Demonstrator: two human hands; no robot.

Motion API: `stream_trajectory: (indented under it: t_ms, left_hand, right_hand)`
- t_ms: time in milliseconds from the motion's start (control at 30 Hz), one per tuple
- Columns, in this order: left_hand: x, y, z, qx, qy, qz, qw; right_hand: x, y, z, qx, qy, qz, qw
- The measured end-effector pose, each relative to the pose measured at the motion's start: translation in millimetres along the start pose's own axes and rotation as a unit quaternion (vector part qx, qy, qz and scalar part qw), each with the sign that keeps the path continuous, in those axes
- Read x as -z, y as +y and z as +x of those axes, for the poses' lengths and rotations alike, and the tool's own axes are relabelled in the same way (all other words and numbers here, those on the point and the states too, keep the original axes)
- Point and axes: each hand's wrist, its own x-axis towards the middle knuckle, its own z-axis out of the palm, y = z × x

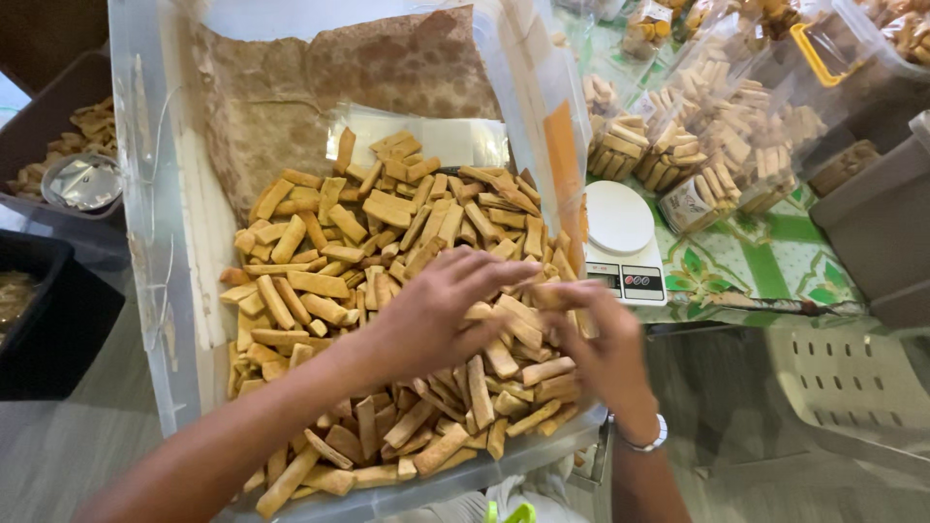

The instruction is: The person scoops rectangular fried snacks from a large plastic bin into small clear plastic bags. They fill the bags by hand, occasionally adjusting the contents, and place the filled bags onto a digital scale. The process is repetitive, focusing on portioning the snacks into individual units.

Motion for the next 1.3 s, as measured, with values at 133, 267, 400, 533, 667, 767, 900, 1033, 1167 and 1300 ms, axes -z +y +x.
stream_trajectory:
  t_ms: [133,267,400,533,667,767,900,1033,1167,1300]
  left_hand:
    - [-37.7,21.1,-16.8,-0.077,-0.165,0.075,0.980]
    - [-71.6,30.3,-34.4,-0.116,-0.186,0.136,0.966]
    - [-66.8,10.1,-27.8,-0.081,-0.259,0.174,0.947]
    - [-41.7,4.0,-16.7,-0.034,-0.315,0.204,0.926]
    - [-7.1,6.5,-1.2,0.069,-0.321,0.174,0.928]
    - [11.3,7.2,1.2,0.133,-0.367,0.176,0.904]
    - [32.6,-7.5,-10.5,0.193,-0.359,0.194,0.892]
    - [55.5,-40.8,-31.7,0.190,-0.268,0.208,0.921]
    - [50.1,-52.8,-45.9,0.100,-0.085,0.276,0.952]
    - [-4.8,-37.5,-42.7,0.075,-0.025,0.193,0.978]
  right_hand:
    - [25.8,70.4,-31.6,-0.164,0.171,0.093,0.967]
    - [41.8,178.4,-87.5,-0.224,0.213,0.066,0.949]
    - [18.8,277.7,-171.5,-0.330,0.163,-0.047,0.929]
    - [-12.0,316.6,-242.5,-0.426,0.088,-0.133,0.891]
    - [-26.5,300.8,-263.4,-0.492,0.056,-0.140,0.857]
    - [-30.0,279.9,-260.4,-0.535,0.083,-0.048,0.839]
    - [-41.3,261.1,-249.6,-0.557,0.074,-0.007,0.827]
    - [-54.9,254.7,-240.8,-0.594,-0.009,-0.146,0.791]
    - [-67.2,248.2,-246.1,-0.529,0.206,-0.099,0.817]
    - [-50.0,267.5,-230.9,-0.460,0.276,-0.142,0.832]
